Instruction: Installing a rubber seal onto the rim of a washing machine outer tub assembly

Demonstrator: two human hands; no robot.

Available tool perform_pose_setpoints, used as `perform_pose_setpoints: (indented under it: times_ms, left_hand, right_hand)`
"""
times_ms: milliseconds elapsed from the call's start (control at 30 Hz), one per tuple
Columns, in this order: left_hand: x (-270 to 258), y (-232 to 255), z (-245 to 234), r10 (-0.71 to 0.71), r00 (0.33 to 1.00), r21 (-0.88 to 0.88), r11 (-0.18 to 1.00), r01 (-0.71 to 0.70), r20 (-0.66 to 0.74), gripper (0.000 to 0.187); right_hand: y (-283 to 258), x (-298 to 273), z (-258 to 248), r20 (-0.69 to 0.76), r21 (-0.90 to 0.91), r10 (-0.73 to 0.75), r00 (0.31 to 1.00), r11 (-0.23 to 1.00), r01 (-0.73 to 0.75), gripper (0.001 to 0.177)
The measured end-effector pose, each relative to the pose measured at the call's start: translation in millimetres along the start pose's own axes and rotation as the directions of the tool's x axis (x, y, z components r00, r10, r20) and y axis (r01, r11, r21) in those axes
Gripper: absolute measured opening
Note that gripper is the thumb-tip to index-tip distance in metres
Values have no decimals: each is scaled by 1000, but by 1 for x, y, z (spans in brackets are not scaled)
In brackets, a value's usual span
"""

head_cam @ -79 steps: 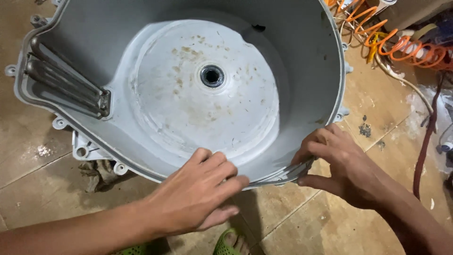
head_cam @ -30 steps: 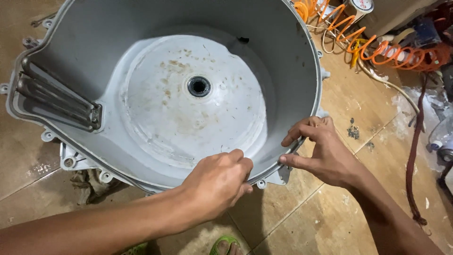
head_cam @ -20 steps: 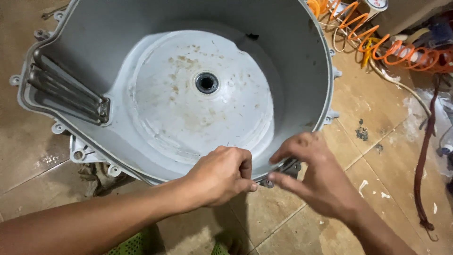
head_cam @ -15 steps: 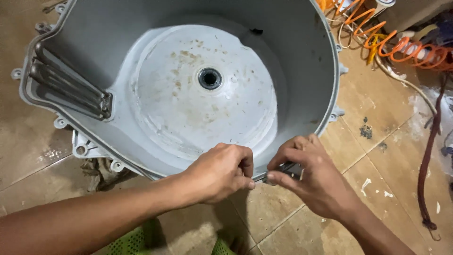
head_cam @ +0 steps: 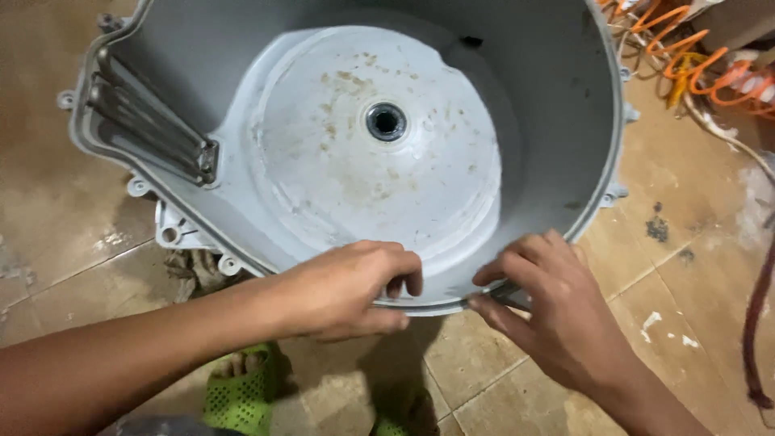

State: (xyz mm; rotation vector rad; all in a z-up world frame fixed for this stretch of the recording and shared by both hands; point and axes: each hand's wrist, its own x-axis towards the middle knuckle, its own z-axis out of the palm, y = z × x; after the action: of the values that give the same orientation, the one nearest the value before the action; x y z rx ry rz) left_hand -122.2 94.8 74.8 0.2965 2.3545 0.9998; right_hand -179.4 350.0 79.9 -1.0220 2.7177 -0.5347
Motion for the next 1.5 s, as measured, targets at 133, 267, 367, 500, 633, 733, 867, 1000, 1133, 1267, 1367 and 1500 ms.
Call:
perform_pose_setpoints:
  times_ms: [133,267,367,500,633,733,867,1000,1133,1267,1367,1500]
  left_hand:
    - [-47,-59,7,465,850,493,816,-303,-247,44]
    - [-78,-78,19,511,754,559,796,-233,-414,42]
    - [-84,-89,36,583,683,675,716,-175,-441,37]
    - [-91,-75,21,537,651,532,814,-233,-537,26]
    - [-96,-77,12,485,678,455,857,-242,-552,12]
    - [-95,-76,11,442,680,381,890,-250,-585,10]
    - [-87,-88,6,298,751,228,953,-199,-589,19]
    - [-80,-86,-2,229,786,254,963,-95,-575,12]
    - [-78,-82,5,367,759,352,916,-194,-537,20]
    - [-72,-82,13,322,774,308,936,-172,-546,22]
    - [-74,-79,10,353,704,302,931,-203,-616,9]
    - [-77,-90,3,286,735,227,957,-183,-614,10]
  right_hand:
    - [-9,-27,15,-234,-79,-237,943,971,225,35]
    - [-3,-41,48,-224,-149,-229,947,969,199,47]
    - [-6,-37,58,-248,-195,-318,915,942,275,50]
    - [-18,-26,59,-182,-155,-404,896,912,379,51]
    - [-46,-11,56,-52,-53,-453,890,891,451,54]
    - [-58,0,61,-38,-26,-586,809,810,586,56]
    - [-69,9,61,3,-13,-572,820,820,572,65]
    - [-74,15,64,62,-102,-570,820,813,573,67]
    - [-88,18,61,21,-130,-644,765,757,640,63]
    - [-81,27,69,72,-145,-694,716,703,696,60]
    - [-74,31,78,56,-261,-721,690,657,707,61]
    - [-50,34,96,116,-363,-802,586,515,777,60]
